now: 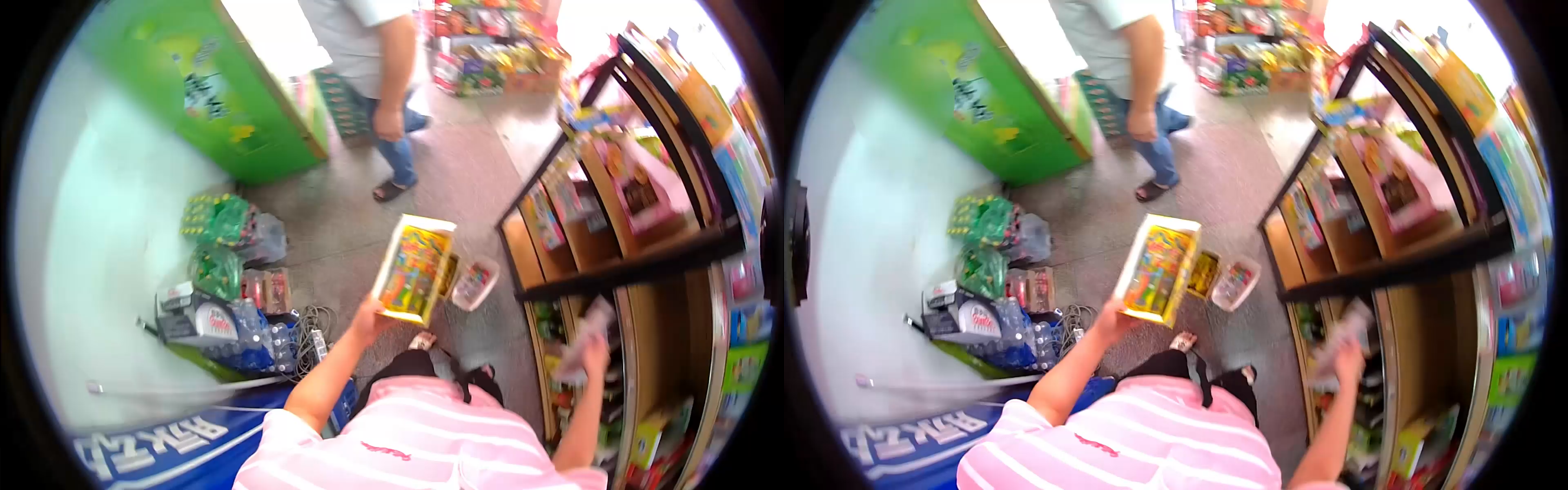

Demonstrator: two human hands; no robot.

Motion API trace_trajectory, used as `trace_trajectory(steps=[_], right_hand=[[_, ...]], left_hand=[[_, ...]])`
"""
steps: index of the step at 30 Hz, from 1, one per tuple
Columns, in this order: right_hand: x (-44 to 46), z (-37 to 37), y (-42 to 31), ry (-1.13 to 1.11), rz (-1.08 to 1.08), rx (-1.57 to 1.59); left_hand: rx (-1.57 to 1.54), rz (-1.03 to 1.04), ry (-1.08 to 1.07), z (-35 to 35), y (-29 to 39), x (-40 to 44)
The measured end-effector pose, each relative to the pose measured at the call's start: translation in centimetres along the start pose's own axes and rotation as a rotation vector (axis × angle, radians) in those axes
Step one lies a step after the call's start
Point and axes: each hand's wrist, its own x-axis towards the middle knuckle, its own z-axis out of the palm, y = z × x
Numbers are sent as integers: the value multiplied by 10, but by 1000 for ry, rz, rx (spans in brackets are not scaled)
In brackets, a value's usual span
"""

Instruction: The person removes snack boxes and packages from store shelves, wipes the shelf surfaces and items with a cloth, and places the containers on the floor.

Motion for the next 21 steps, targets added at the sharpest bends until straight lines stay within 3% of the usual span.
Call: trace_trajectory(steps=[1, 2, 4, 5, 7, 9, 10, 13, 14, 17, 18, 19, 21], right_hand=[[17, 12, -65, -170, 74, 338], [28, 34, -76, -178, -258, 460], [56, 36, -166, -419, -189, 852], [63, 36, -175, -522, -79, 1239], [72, 32, -202, -519, -24, 1580], [77, 29, -186, -599, 81, 1671], [74, 32, -163, -387, 116, 1778], [42, 14, -154, -320, 80, 1845], [42, 13, -138, -469, -44, 2025], [27, -3, -104, -482, -92, 2093], [24, -9, -113, -317, 80, 1972], [12, -22, -109, -256, 64, 1975], [-5, -48, -87, -330, 141, 1914]], left_hand=[[-44, -76, -50, -7, 2, 7], [-11, -125, 2, -18, -5, 2], [26, -109, 87, -36, 12, -4], [44, -103, 110, -29, 18, -6], [2, -50, 125, -27, 32, -12], [20, -63, 134, -32, 27, -8], [49, -76, 126, -24, 23, 3], [113, -133, 126, -8, 26, -7], [149, -157, 120, 0, 20, -4], [201, -215, 91, 24, -2, 6], [196, -223, 80, 27, -2, 8], [213, -246, 35, 35, -11, 18], [168, -279, -7, 58, -39, 17]])
